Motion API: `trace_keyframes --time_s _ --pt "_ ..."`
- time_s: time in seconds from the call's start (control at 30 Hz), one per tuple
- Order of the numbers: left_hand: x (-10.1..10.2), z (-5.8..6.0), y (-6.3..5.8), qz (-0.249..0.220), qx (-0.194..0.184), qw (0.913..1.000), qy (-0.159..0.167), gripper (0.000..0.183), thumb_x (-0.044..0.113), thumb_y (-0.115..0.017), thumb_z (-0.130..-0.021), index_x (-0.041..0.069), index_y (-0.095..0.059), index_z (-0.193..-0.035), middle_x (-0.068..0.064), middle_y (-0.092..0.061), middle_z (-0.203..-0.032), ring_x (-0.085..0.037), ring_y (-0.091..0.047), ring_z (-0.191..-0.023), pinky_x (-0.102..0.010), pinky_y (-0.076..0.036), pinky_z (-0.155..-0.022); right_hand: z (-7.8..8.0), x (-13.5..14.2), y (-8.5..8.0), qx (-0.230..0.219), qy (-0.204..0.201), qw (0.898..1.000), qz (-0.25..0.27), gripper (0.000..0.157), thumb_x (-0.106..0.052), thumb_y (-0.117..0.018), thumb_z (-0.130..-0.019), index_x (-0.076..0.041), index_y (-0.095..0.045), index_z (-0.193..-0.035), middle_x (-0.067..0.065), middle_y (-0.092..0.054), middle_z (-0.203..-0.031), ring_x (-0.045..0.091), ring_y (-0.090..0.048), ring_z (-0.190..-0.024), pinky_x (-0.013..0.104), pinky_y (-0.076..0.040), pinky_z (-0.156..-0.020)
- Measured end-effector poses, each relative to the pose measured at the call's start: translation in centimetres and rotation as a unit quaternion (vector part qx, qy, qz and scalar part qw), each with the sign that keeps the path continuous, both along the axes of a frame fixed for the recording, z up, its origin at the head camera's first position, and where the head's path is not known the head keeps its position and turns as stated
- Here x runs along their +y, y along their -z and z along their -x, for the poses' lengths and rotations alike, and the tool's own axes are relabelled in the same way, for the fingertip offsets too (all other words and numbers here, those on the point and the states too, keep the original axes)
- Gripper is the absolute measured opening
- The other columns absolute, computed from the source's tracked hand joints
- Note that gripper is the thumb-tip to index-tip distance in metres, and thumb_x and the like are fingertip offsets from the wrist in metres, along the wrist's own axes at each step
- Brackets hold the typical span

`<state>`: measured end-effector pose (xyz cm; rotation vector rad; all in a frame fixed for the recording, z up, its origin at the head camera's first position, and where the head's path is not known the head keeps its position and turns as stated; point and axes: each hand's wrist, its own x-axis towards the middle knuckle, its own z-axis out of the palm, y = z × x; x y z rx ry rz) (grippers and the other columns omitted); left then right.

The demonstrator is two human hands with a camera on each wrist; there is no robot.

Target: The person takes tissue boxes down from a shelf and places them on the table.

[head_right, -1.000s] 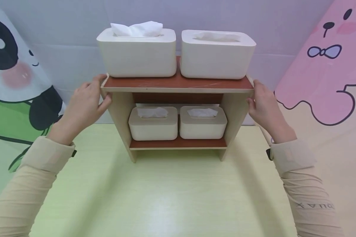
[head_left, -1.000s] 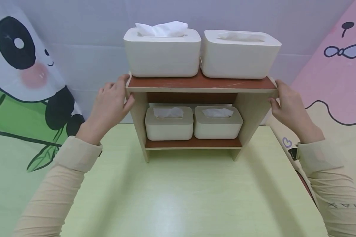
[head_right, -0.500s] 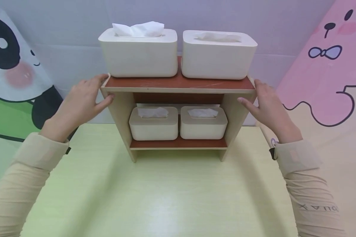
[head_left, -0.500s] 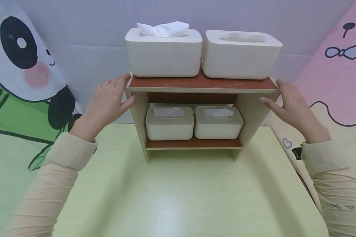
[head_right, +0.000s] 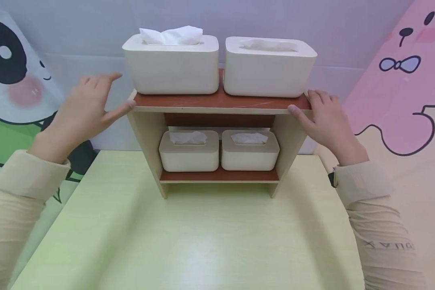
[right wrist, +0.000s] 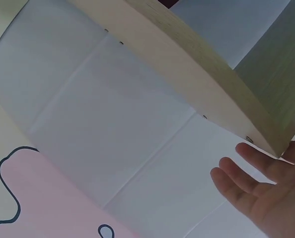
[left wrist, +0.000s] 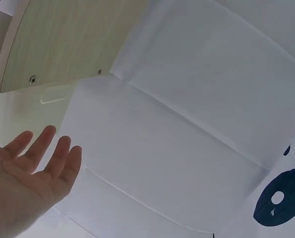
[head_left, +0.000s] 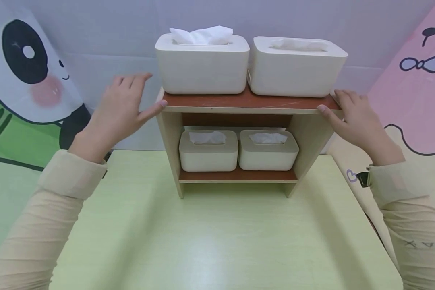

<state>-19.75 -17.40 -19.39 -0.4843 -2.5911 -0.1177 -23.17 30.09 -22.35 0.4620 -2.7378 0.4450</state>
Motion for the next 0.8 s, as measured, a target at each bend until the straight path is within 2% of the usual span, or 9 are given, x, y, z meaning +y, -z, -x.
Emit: trace_keyframes --time_s 0.13,0.23,0.43,0.63,0.8 --pt "0.2 0.3 -1.5 -0.010 0.016 0.9998 -0.003 0.073 0.044 -0.048 -0.091 -0.001 -0.020 -0.142 -0.026 -0.036 -0.137 -0.045 -0.034 -0.119 -0.054 -0.026 -0.101 0.4 -0.6 -0.7 -0.004 0.008 0.999 -0.033 0.074 -0.052 -0.031 -0.094 0.007 -0.029 -0.138 0.033 -0.033 -0.137 0.052 -0.025 -0.125 0.057 -0.017 -0.104" --pt "0.4 0.7 -2.6 -0.009 0.029 0.9995 -0.004 0.073 0.043 -0.049 -0.091 -0.001 -0.019 -0.142 -0.028 -0.036 -0.135 -0.045 -0.033 -0.119 -0.054 -0.027 -0.101 0.8 -0.9 -1.0 -0.008 0.017 0.999 -0.050 0.076 -0.055 -0.029 -0.093 0.008 -0.031 -0.136 0.033 -0.034 -0.135 0.054 -0.027 -0.122 0.058 -0.019 -0.102" --pt "0.9 1.7 -4.3 -0.013 0.012 0.9998 -0.005 0.072 0.045 -0.046 -0.091 0.001 -0.020 -0.143 -0.025 -0.033 -0.140 -0.044 -0.030 -0.125 -0.052 -0.023 -0.106 1.4 -1.0 -1.1 -0.010 0.027 0.998 -0.048 0.074 -0.054 -0.027 -0.093 0.010 -0.038 -0.130 0.032 -0.037 -0.133 0.056 -0.030 -0.117 0.061 -0.021 -0.098" --pt "1.7 3.0 -5.8 0.015 0.002 0.9999 0.005 0.075 0.050 -0.044 -0.090 0.003 -0.021 -0.143 -0.023 -0.032 -0.142 -0.043 -0.028 -0.127 -0.054 -0.022 -0.106 1.9 -1.0 -1.3 -0.027 0.037 0.998 -0.052 0.078 -0.058 -0.027 -0.092 0.010 -0.038 -0.128 0.033 -0.038 -0.131 0.058 -0.031 -0.112 0.065 -0.022 -0.092" --pt "2.1 4.3 -7.1 0.030 -0.038 0.9988 0.005 0.079 0.055 -0.040 -0.090 0.004 -0.016 -0.145 -0.021 -0.026 -0.146 -0.042 -0.023 -0.132 -0.055 -0.018 -0.108 1.9 -0.9 -1.4 -0.045 0.036 0.996 -0.070 0.081 -0.060 -0.025 -0.091 0.010 -0.035 -0.131 0.033 -0.035 -0.133 0.059 -0.030 -0.112 0.065 -0.021 -0.092"
